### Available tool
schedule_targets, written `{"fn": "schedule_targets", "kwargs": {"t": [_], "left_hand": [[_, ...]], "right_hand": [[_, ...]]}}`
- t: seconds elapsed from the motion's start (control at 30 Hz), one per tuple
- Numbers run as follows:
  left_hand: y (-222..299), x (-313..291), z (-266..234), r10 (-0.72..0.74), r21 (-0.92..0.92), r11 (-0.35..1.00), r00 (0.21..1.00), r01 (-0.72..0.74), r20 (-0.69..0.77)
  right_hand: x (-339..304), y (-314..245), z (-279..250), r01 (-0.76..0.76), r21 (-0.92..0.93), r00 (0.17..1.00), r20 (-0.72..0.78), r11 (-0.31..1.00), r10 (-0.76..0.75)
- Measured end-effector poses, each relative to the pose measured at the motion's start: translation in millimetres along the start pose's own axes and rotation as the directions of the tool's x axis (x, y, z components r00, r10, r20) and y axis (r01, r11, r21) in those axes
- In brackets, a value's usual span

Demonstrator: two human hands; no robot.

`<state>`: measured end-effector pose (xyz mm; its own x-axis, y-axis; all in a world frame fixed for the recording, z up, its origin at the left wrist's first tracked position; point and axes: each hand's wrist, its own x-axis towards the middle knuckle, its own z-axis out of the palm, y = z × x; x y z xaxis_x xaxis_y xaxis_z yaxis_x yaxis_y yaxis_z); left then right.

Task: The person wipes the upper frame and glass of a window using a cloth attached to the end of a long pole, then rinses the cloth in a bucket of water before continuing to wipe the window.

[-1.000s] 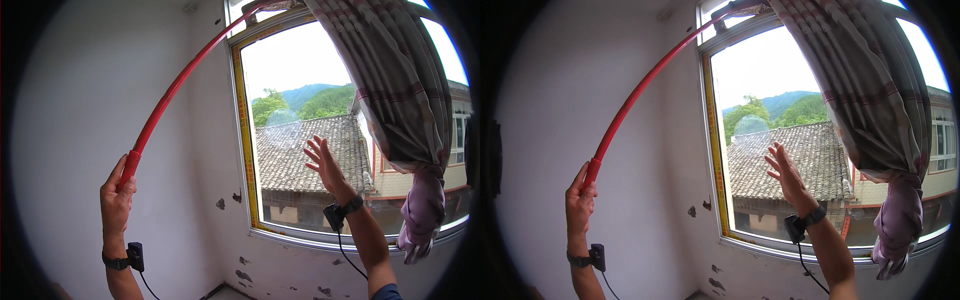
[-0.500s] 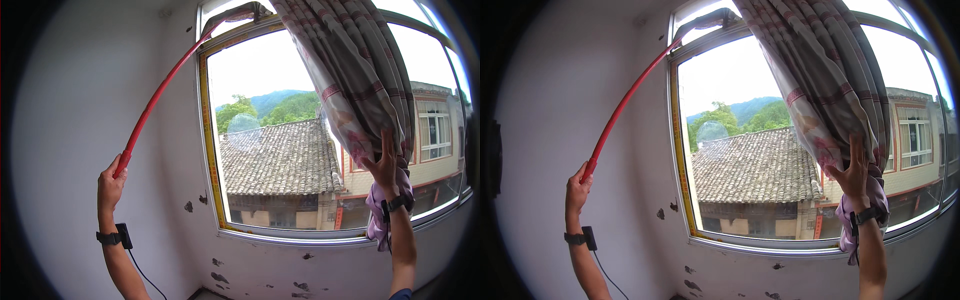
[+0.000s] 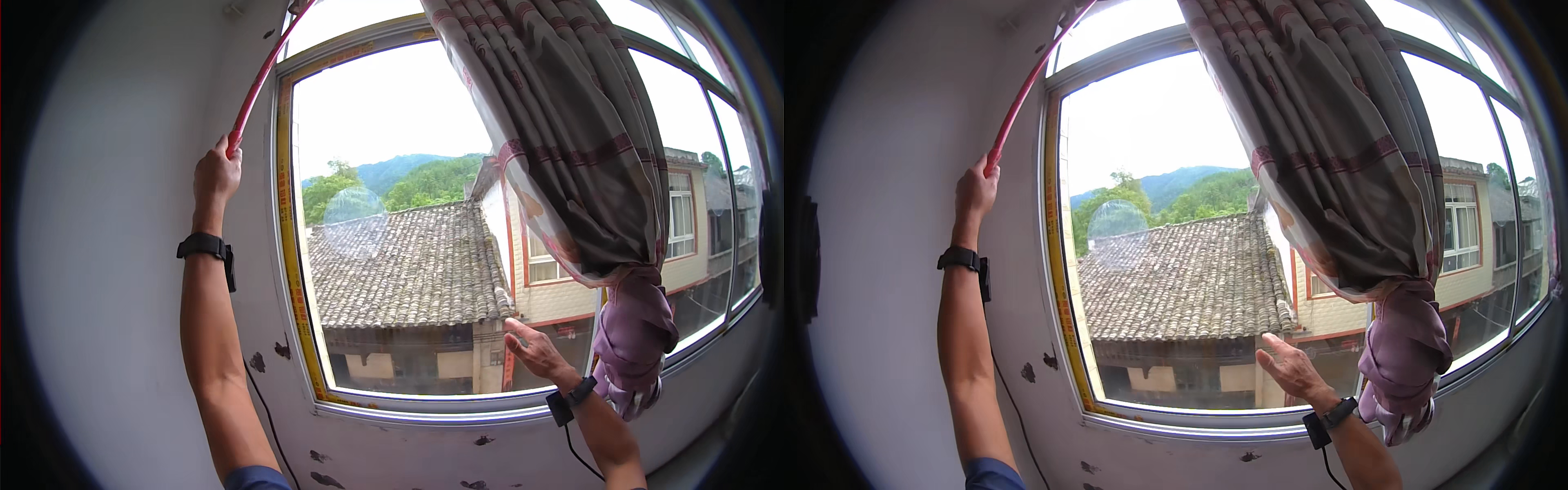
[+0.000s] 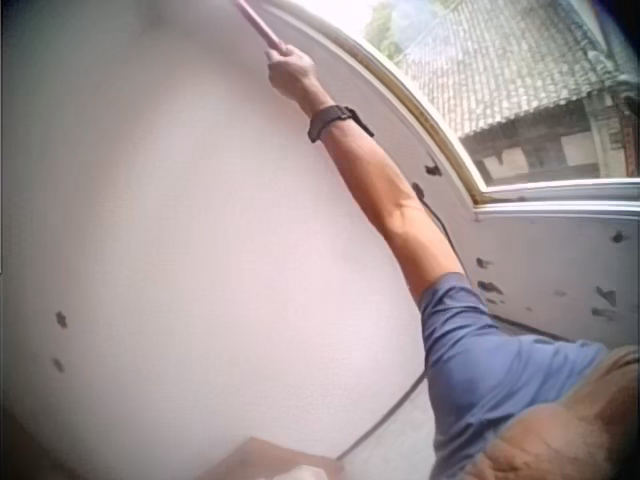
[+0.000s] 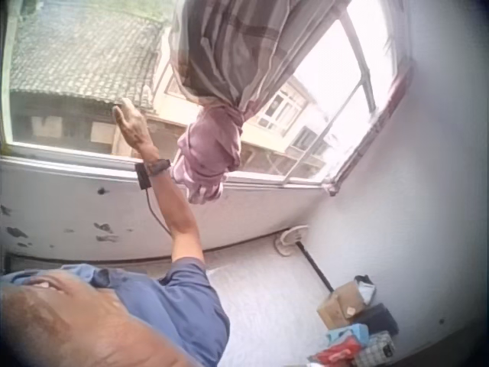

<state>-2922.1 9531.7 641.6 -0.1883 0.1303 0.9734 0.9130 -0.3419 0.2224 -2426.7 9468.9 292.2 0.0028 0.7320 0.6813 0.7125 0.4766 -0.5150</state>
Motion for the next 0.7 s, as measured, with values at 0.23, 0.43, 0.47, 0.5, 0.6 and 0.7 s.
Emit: {"fn": "schedule_targets", "kwargs": {"t": [0.23, 0.43, 0.47, 0.5, 0.6, 0.7], "left_hand": [[-55, -51, -70, 0.144, 0.020, 0.989, 0.988, -0.145, 0.050], [-43, -176, -223, -0.125, 0.057, 0.992, 0.948, 0.113, 0.292], [-47, -197, -253, -0.185, 0.061, 0.983, 0.936, 0.175, 0.300], [-47, -213, -279, -0.178, 0.041, 0.984, 0.932, 0.174, 0.315], [-52, -246, -322, -0.253, 0.046, 0.966, 0.901, 0.253, 0.352], [-50, -244, -326, -0.261, 0.048, 0.965, 0.925, 0.258, 0.277]], "right_hand": [[41, 115, -133, 0.352, 0.305, 0.844, -0.512, 0.885, -0.160], [59, 69, -193, 0.355, 0.047, 0.382, -0.919, 0.934, -0.099], [58, 66, -204, 0.373, 0.051, 0.372, -0.923, 0.927, -0.098], [52, 58, -221, 0.378, 0.059, 0.364, -0.927, 0.924, -0.090], [36, 52, -239, 0.396, 0.085, 0.328, -0.943, 0.914, -0.054], [24, 35, -257, 0.392, -0.017, 0.223, -0.968, 0.920, -0.113]]}}
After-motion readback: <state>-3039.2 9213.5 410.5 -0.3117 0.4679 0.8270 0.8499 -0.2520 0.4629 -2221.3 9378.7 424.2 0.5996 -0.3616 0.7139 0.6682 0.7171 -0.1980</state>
